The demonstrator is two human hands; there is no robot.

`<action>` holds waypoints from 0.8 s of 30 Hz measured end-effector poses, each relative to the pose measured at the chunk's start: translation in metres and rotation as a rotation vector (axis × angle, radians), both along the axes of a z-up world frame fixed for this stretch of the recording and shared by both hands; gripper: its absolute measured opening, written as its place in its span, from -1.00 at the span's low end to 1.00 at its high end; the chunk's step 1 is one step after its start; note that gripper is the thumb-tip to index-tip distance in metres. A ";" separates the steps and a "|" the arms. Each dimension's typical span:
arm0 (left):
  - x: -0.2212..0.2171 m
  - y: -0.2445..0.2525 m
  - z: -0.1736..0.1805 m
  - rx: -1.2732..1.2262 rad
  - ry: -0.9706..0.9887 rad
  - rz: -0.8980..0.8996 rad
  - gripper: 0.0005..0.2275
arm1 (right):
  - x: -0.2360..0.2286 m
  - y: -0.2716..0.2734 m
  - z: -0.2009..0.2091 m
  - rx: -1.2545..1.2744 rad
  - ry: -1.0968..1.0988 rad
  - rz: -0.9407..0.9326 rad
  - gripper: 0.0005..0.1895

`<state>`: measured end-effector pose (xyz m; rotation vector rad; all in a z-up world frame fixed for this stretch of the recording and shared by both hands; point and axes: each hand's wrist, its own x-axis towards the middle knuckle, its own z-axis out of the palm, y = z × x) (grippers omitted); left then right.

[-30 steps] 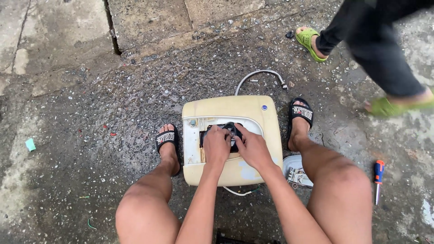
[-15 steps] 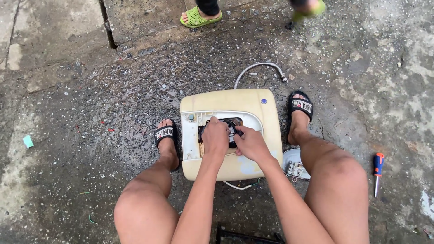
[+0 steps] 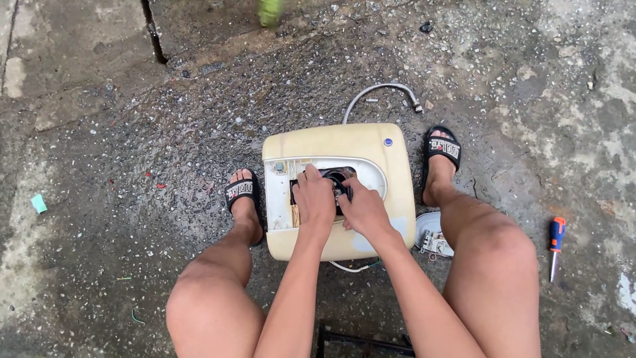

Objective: Disassembling a water heater to remove the internal heating element and tank assembly.

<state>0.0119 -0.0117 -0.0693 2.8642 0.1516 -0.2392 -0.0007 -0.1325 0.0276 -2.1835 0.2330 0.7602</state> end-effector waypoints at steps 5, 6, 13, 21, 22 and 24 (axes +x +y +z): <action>0.004 -0.008 -0.005 -0.077 -0.013 0.045 -0.90 | 0.002 0.002 0.015 -0.040 -0.031 -0.021 -0.57; 0.006 -0.008 -0.006 -0.150 -0.026 0.099 -0.83 | 0.002 0.004 0.022 -0.053 -0.078 -0.028 -0.60; 0.014 -0.007 0.026 -0.262 0.021 0.180 -0.85 | 0.008 0.003 0.010 -0.063 -0.059 -0.028 -0.65; 0.017 -0.007 0.060 -0.432 0.194 0.299 -0.91 | 0.014 0.003 0.000 -0.150 -0.115 0.030 -0.69; 0.017 -0.005 0.049 -0.433 0.199 0.299 -0.91 | 0.013 0.002 -0.004 -0.151 -0.111 0.030 -0.69; 0.019 -0.002 0.029 -0.485 0.243 0.310 -0.86 | 0.015 -0.001 -0.012 -0.158 -0.103 0.067 -0.71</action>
